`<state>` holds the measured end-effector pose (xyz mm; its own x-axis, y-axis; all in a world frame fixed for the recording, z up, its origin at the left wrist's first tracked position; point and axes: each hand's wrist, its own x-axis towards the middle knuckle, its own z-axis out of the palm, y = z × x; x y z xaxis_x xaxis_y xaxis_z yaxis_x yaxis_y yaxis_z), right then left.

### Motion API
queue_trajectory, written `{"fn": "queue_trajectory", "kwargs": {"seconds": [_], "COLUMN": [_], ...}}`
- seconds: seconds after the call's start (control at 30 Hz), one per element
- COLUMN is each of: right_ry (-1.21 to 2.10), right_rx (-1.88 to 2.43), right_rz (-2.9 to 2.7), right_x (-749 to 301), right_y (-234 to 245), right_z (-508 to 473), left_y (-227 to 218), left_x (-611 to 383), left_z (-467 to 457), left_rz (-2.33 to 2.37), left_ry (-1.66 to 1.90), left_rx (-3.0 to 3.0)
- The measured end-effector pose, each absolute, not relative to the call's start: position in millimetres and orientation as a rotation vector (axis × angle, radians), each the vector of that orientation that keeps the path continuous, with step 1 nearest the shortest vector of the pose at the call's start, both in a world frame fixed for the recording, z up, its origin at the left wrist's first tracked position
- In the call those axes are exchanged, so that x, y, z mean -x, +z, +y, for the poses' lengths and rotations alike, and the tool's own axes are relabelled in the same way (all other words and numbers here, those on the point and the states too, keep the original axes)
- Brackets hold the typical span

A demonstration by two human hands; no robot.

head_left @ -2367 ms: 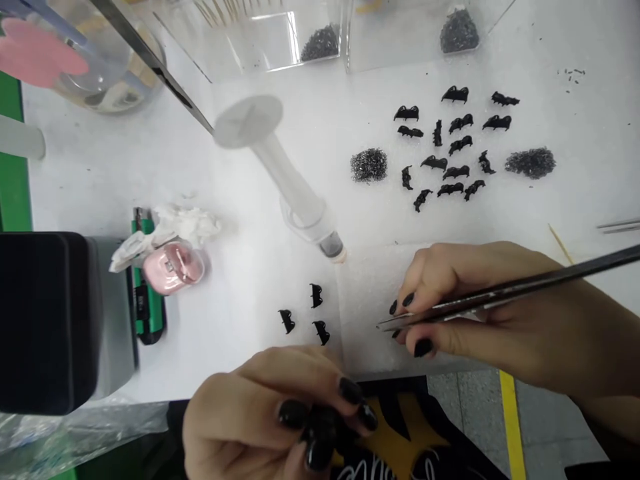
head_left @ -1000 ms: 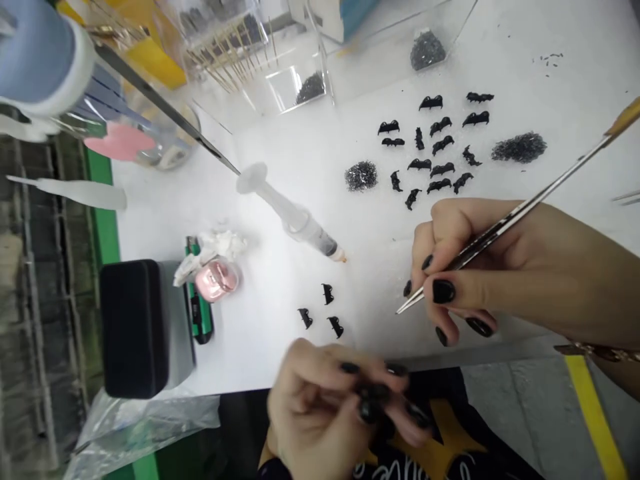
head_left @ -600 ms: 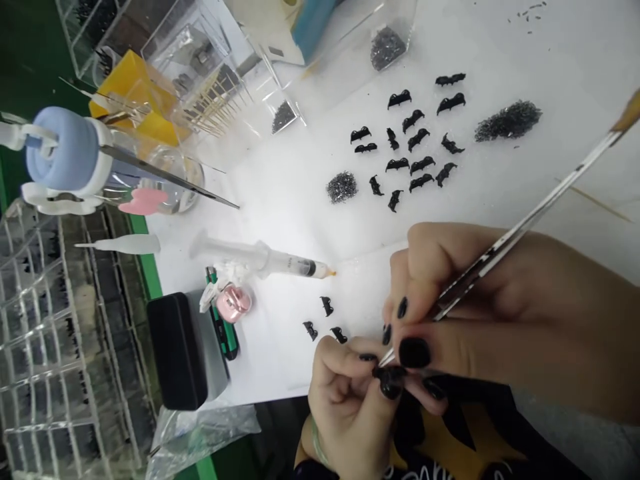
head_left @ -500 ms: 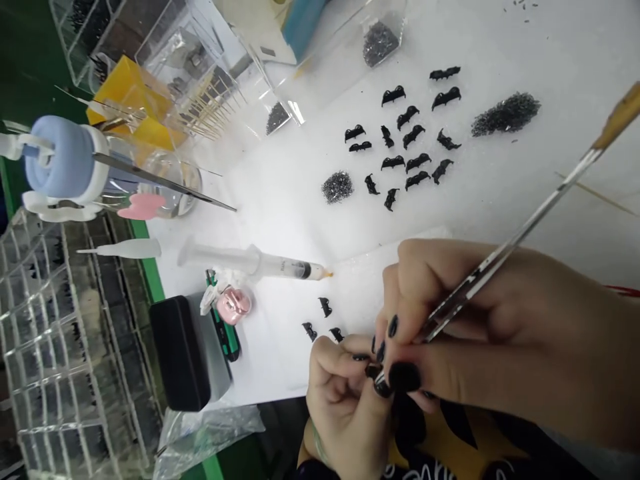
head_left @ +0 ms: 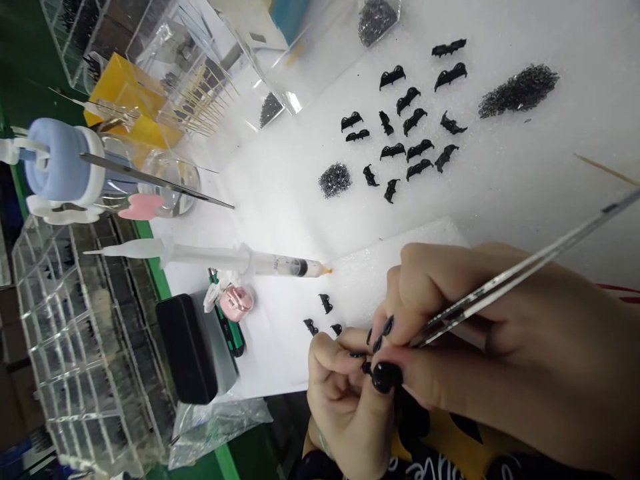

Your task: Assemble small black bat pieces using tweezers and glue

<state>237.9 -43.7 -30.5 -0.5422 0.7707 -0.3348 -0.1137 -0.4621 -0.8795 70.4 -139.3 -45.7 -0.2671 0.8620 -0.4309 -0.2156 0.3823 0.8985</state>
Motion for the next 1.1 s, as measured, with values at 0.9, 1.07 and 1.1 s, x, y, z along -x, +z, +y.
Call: {"fn": "queue_trajectory", "kwargs": {"seconds": [0.9,1.07,1.1], "right_ry": [1.407,1.246,1.226], "right_rx": [1.47,1.421,1.374], "right_rz": [-1.87,-1.96,-1.98], "right_x": [-261,-277,-277], "right_y": [-15,-9,-8], "right_z": [-17,-14,-15], "left_y": [-76,-82,-82], "left_x": [-66,-69,-69], "left_z": [-137,-136,-136], "left_rz": [0.702,0.611,0.599], "left_ry": [1.287,1.279,1.277], "left_rx": [-0.815,-0.985,-0.991]}}
